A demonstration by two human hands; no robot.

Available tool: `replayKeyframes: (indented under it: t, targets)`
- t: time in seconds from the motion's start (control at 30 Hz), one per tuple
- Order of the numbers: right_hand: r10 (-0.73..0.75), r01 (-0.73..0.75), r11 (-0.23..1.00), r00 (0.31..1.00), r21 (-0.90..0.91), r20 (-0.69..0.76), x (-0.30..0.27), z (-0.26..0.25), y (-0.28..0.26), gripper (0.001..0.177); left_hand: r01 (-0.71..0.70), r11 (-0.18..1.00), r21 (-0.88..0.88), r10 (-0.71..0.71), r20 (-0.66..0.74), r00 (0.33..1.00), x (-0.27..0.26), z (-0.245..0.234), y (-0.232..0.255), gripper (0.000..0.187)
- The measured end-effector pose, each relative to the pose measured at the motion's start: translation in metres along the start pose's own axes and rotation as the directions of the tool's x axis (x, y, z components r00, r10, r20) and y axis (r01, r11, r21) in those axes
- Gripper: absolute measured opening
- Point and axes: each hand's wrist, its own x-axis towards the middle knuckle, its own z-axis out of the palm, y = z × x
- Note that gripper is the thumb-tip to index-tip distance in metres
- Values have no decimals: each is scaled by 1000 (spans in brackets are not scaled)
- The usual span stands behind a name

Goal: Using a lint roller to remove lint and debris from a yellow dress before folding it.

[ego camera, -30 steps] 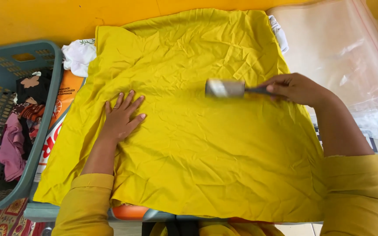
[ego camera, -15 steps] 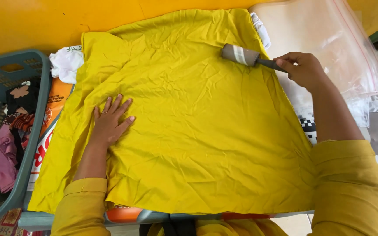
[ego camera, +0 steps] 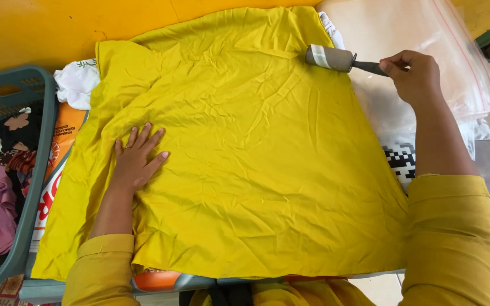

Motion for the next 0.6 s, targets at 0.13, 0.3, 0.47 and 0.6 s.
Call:
replayKeyframes:
  t: [0.13, 0.3, 0.47, 0.6]
  targets:
    - [26, -23, 1000, 949, -12, 314, -9, -26, -5, 15, -6, 1000, -13, 6, -3, 1000, -2, 0, 0, 71]
    - [201, -54, 968, 760, -247, 619, -18, -25, -20, 18, -16, 1000, -27, 16, -4, 1000, -1, 1, -1, 71]
    - [-88, 87, 996, 994, -23, -65, 22, 32, 24, 10, -15, 1000, -27, 15, -6, 1000, -1, 1, 0, 71]
    - [21, -21, 998, 1000, 65, 2, 0, 12, -3, 16, -25, 1000, -10, 25, -6, 1000, 0, 2, -2, 72]
